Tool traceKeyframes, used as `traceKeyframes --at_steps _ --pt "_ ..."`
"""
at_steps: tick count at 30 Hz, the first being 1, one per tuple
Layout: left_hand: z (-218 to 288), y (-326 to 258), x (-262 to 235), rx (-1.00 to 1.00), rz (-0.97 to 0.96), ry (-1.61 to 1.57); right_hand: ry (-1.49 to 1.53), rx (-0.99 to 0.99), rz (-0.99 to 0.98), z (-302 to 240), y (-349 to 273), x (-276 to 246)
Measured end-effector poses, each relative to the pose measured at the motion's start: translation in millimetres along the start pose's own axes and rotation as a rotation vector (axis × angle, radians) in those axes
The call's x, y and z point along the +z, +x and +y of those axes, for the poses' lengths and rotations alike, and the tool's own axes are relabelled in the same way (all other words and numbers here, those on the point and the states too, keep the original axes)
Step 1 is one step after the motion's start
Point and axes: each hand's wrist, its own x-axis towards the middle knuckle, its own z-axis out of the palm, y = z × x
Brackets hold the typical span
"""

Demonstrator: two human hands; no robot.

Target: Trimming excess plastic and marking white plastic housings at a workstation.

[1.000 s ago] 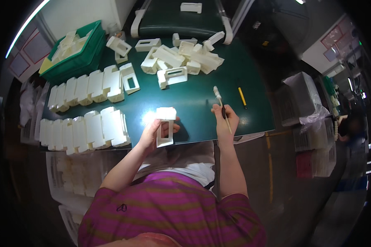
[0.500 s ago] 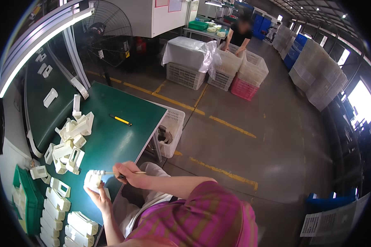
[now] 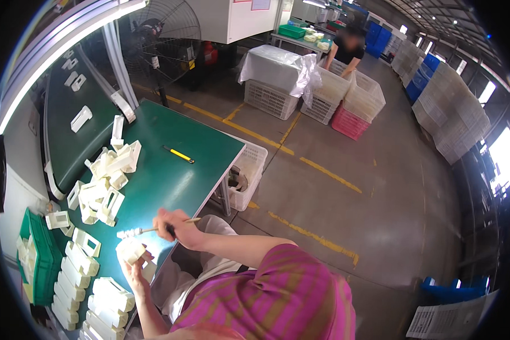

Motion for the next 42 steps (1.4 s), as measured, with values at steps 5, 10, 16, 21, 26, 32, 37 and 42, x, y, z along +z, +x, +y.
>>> traceKeyframes --at_steps 5,10,16,21,26,32,37,42 --pt "-10 -7 -15 -0.017 0.056 0.03 0.03 0.224 -0.043 -8 4 8" --pt "16 12 0 0.183 -0.095 0.813 0.228 0.132 -0.023 -10 0 2" --pt "28 -4 -16 0.229 -0.126 0.708 -0.458 0.007 0.001 -1 24 -8" --pt "48 5 -25 -0.104 -0.305 0.768 -0.45 -0.064 -0.319 1 30 21" --pt "62 16 -36 -0.158 -0.418 0.744 -1.007 -0.077 -0.456 -11 27 41" --pt "64 77 -101 0.235 -0.103 1.609 -1.28 -0.254 -0.037 11 29 9" --pt "24 98 -140 0.102 -0.232 2.037 -1.353 -0.279 -0.207 18 25 8" --pt "33 107 -139 0.21 -0.421 2.049 -1.421 -0.269 -0.246 18 29 5"
